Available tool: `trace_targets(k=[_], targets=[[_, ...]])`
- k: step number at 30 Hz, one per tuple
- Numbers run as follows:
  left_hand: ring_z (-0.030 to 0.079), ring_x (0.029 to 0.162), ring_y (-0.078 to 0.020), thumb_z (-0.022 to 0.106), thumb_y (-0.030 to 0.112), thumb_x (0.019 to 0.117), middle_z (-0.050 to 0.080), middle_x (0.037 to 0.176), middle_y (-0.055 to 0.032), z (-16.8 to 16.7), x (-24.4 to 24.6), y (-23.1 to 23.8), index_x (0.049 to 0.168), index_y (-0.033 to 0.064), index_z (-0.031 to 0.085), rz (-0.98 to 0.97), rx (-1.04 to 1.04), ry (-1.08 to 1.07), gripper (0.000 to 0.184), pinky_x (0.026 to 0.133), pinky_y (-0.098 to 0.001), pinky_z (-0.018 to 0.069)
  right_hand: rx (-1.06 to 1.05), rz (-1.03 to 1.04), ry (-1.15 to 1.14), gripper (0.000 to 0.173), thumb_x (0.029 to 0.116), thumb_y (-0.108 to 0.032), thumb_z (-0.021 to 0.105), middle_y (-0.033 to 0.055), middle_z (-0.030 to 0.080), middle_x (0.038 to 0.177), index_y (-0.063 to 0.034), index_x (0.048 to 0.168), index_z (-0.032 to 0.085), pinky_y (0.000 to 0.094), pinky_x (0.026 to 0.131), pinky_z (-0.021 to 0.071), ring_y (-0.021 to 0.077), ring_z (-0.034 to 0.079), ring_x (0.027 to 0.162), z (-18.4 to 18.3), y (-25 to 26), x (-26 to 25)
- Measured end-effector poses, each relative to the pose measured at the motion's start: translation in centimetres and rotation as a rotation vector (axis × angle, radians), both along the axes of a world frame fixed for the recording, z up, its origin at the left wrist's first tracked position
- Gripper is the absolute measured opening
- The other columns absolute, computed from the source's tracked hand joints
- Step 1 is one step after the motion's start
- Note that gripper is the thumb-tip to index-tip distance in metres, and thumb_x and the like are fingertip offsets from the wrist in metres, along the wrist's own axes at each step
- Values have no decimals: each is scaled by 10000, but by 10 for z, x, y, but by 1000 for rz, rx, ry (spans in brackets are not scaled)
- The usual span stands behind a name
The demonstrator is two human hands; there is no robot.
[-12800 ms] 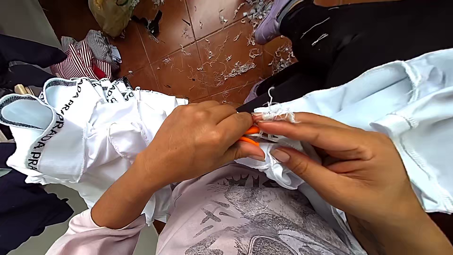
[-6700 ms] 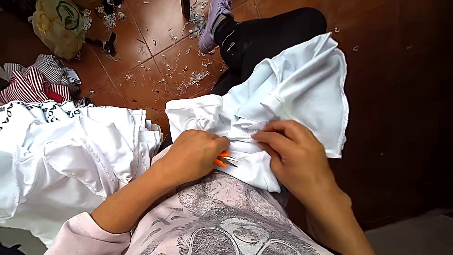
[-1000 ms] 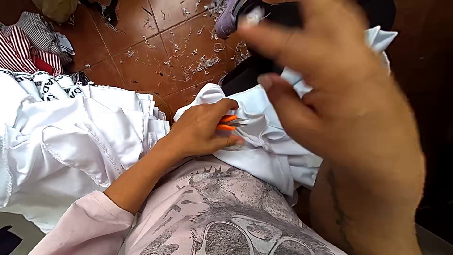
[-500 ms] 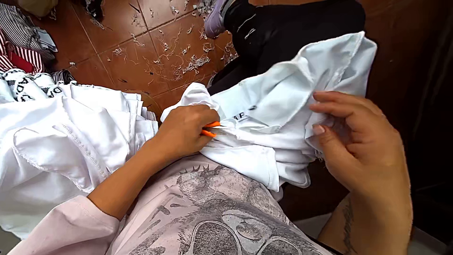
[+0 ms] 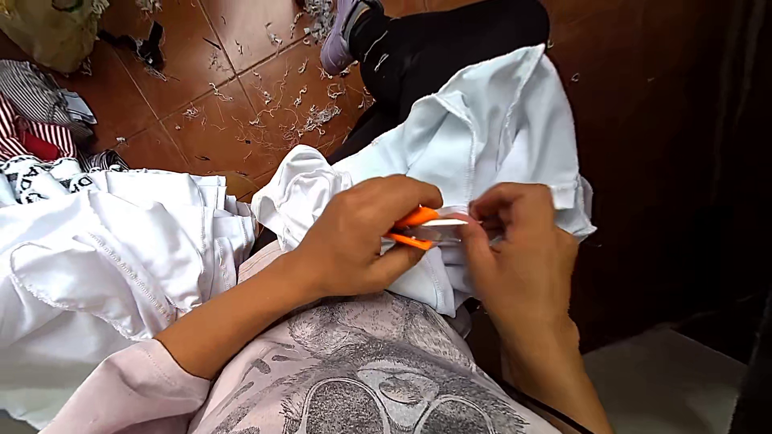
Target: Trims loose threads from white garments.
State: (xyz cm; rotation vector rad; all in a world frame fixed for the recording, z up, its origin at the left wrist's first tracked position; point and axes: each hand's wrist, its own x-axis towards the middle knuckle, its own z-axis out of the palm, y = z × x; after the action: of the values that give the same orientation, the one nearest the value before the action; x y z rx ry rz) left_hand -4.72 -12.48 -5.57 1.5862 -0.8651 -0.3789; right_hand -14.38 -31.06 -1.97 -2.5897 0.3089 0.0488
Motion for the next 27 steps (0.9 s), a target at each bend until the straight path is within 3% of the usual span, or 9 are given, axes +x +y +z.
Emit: trace_targets(k=[2,4,6,8,11,15,19,27], targets=[[643,889,-159,662,182,926,689,943,-121,3,-5,-3,1108,-59,682,-61,30,-1,303,817,-310,538,122,-92,-6,255,1009,-244,637,39,639,889,-15,1102,572,183,697,508,29,607,765,6,-6,-12],[637,908,-150,613,267,981,682,964,-107,13,-9,-3,1138,-57,672,-123,68,17,364,830,-310,532,290,-150,-53,193,965,-165,683,-34,696,940,-32,1102,652,106,760,541,-58,648,834,12,-9,-23],[617,854,-89,564,306,1036,662,926,-58,25,-11,-1,1144,-42,665,-190,118,72,377,770,-251,533,379,-189,-60,154,961,-112,696,-56,723,978,-57,1104,706,127,783,575,-28,685,865,18,-10,-33],[576,698,-22,544,354,1050,623,795,21,32,-14,0,1084,11,681,-261,201,139,371,610,-197,500,402,-231,-93,134,946,-102,711,-68,714,966,-72,1077,707,141,773,583,-14,685,852,19,-9,-40],[523,561,-29,508,393,1060,547,648,64,32,-17,-2,949,88,684,-363,362,201,370,492,-230,432,469,-298,-126,140,931,-100,725,-92,708,955,-103,1068,696,152,760,591,-4,687,834,22,-6,-47],[511,551,-42,476,394,1078,530,640,60,32,-13,-10,962,98,685,-398,464,243,380,484,-245,415,629,-390,-133,201,914,-93,729,-126,720,935,-183,1075,649,151,729,599,3,697,799,23,-1,-52],[530,570,-53,542,391,1049,550,659,42,32,-15,-18,981,74,679,-457,452,318,352,501,-253,440,677,-467,-160,276,871,-50,742,-127,719,921,-204,1055,606,164,712,615,7,706,784,23,6,-55],[531,533,-42,394,325,1111,546,630,47,30,-20,-27,1012,61,659,-458,422,318,388,496,-232,454,721,-544,-270,341,862,-10,746,-114,737,915,-203,1032,523,170,689,617,16,717,761,14,18,-59]])
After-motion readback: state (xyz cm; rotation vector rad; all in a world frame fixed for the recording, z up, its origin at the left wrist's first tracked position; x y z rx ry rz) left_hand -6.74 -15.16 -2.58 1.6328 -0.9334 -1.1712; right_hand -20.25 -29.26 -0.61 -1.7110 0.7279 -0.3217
